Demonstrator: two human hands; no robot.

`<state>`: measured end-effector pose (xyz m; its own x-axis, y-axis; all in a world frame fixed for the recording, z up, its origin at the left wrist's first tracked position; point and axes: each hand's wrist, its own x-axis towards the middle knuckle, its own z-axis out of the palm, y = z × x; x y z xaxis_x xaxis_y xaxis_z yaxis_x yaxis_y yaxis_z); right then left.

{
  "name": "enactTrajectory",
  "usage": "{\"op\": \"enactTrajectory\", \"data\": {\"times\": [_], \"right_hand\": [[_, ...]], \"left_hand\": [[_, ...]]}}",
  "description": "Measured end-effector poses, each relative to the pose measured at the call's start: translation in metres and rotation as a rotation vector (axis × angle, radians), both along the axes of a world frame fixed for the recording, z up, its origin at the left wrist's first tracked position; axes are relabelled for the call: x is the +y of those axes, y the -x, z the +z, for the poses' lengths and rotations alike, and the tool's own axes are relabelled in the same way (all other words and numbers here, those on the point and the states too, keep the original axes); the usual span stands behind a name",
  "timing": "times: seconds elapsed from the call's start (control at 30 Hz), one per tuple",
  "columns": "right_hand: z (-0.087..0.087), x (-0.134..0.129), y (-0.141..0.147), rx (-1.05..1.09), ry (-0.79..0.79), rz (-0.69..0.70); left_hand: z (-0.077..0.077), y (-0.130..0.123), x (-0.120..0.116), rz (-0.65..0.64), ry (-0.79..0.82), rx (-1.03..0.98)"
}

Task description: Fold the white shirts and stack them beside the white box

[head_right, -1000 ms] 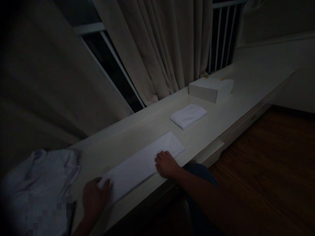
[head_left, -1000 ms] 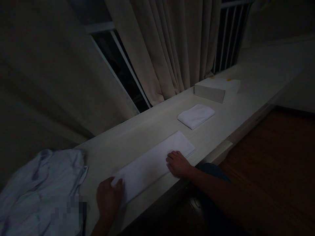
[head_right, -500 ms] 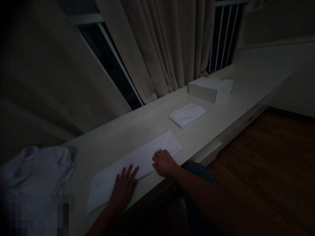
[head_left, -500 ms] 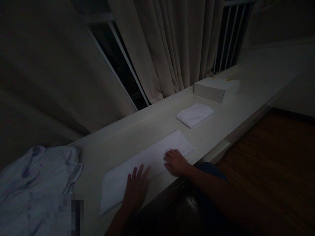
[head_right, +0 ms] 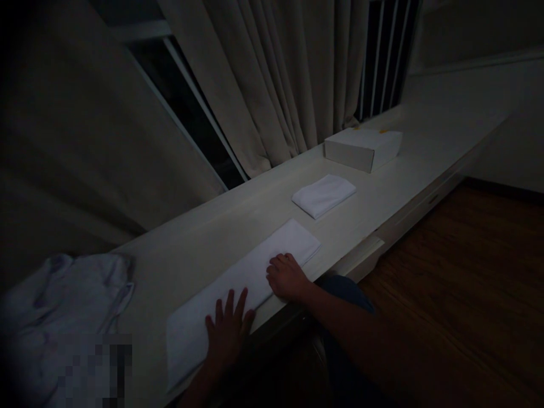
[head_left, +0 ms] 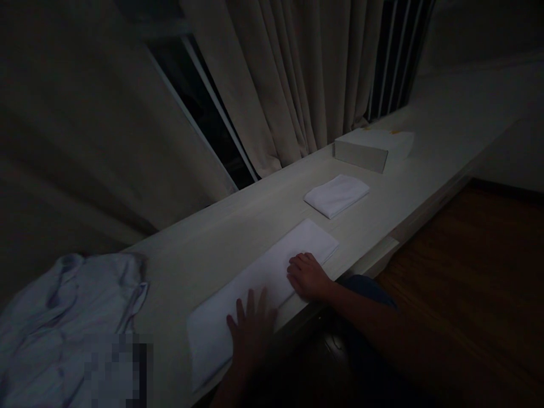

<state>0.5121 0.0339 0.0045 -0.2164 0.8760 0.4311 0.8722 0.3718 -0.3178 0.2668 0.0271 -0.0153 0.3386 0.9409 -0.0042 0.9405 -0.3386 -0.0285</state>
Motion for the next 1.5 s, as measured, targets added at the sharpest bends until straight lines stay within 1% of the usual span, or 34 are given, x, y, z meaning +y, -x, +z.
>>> {"op": "enactTrajectory", "data": {"times": [0.13, 0.2, 0.3, 0.4, 0.5, 0.57, 0.7, 0.77, 0.83, 0.93, 1.03, 1.17, 1.27, 1.37, 1.5], "right_hand": [[-0.009, 0.000, 0.005, -0.019, 0.017, -0.062], [-0.015, 0.000, 0.006, -0.029, 0.024, -0.053], [-0.020, 0.000, 0.006, -0.020, 0.025, -0.033], [-0.022, 0.001, 0.004, -0.028, 0.033, 0.003], [-0.023, 0.002, 0.004, -0.033, 0.054, 0.000], [-0.024, 0.003, 0.004, -0.032, 0.061, -0.009], [-0.025, 0.003, 0.005, -0.031, 0.061, -0.009], [-0.026, 0.003, 0.005, -0.032, 0.061, -0.010], [-0.028, 0.004, 0.005, -0.033, 0.063, -0.011], [-0.029, 0.004, 0.004, -0.030, 0.070, -0.006], [-0.028, 0.004, 0.004, -0.031, 0.079, 0.014], [-0.022, 0.002, 0.002, -0.046, 0.097, 0.027], [-0.016, 0.000, 0.000, -0.082, 0.144, 0.033], [-0.012, -0.001, 0.000, -0.100, 0.179, 0.035], [-0.013, 0.000, 0.002, -0.091, 0.190, 0.033]], "left_hand": [[0.005, -0.009, 0.004, -0.036, -0.054, 0.015], [0.005, -0.011, 0.010, -0.059, -0.088, 0.018], [0.002, -0.011, 0.017, -0.075, -0.077, -0.001], [-0.001, -0.008, 0.021, -0.080, -0.055, -0.013], [0.000, -0.007, 0.024, -0.081, -0.028, 0.001], [0.002, -0.010, 0.024, -0.072, -0.034, 0.017], [0.006, -0.024, 0.021, -0.109, -0.101, 0.019], [0.005, -0.029, 0.021, -0.110, -0.086, 0.002], [0.003, -0.026, 0.025, -0.094, -0.061, -0.013], [0.000, -0.004, 0.035, -0.099, -0.040, -0.004], [0.000, 0.030, 0.047, -0.082, -0.033, 0.017], [-0.001, 0.077, 0.060, -0.036, -0.080, 0.041], [-0.005, 0.105, 0.067, 0.029, -0.113, 0.034], [-0.012, 0.123, 0.072, 0.086, -0.122, 0.010], [-0.015, 0.130, 0.074, 0.133, -0.122, -0.002]]}}
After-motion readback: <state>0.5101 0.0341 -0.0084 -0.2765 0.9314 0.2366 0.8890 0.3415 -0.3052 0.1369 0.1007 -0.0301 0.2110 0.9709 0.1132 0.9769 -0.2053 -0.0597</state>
